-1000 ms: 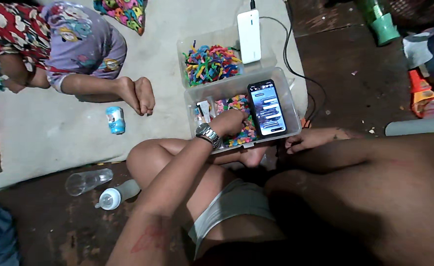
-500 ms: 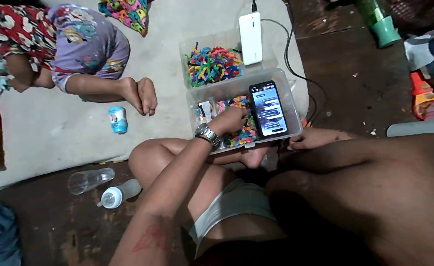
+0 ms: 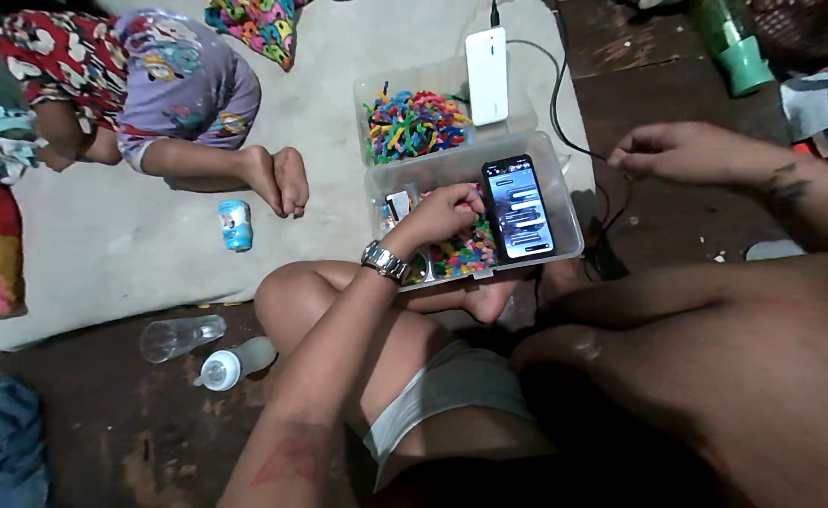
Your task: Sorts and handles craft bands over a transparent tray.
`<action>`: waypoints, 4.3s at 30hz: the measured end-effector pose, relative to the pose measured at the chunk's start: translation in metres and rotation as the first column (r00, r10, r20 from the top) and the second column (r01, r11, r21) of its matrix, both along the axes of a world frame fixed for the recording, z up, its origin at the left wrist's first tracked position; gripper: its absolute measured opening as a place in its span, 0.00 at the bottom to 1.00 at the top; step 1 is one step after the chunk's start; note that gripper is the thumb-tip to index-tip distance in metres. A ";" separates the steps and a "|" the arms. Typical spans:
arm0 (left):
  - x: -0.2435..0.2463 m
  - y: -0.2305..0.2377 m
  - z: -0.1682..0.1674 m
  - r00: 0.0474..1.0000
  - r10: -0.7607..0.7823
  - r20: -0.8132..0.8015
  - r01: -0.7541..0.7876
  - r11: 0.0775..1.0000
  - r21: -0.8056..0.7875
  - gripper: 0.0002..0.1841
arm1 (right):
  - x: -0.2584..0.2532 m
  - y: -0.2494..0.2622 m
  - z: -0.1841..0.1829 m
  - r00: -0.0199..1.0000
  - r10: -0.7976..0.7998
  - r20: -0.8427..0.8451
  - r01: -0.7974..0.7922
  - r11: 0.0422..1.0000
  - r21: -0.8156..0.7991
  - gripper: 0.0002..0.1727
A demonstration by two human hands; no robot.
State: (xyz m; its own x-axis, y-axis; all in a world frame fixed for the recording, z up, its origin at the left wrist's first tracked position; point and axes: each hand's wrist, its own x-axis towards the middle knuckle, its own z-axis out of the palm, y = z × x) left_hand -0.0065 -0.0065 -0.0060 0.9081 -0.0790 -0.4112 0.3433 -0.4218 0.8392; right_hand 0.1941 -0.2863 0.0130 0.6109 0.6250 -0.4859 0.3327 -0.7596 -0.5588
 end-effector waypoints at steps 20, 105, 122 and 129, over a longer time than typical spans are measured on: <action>-0.016 -0.018 0.028 0.854 0.519 0.042 -0.441 0.765 -0.469 0.07 | -0.102 0.126 0.086 0.956 0.260 -0.136 -0.242 0.961 0.130 0.11; -0.044 -0.034 0.029 0.710 0.635 0.305 -0.348 0.693 -0.632 0.05 | -0.082 0.142 0.095 0.803 0.158 -0.574 0.090 0.921 0.380 0.05; -0.031 -0.044 0.039 0.698 0.687 0.204 -0.344 0.571 -0.745 0.07 | -0.076 0.140 0.082 0.585 0.221 -0.780 0.245 0.869 0.430 0.05; -0.034 -0.045 0.038 0.651 0.618 0.440 -0.393 0.771 -0.502 0.07 | -0.079 0.144 0.094 0.678 0.105 -0.728 0.210 0.921 0.329 0.08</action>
State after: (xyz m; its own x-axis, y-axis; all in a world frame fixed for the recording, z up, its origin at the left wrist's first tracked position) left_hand -0.0407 -0.0519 0.0322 0.8895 0.4372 0.1327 -0.1554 0.0164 0.9877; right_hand 0.1149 -0.1428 0.1068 0.2030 0.8225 -0.5314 -0.3280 -0.4542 -0.8283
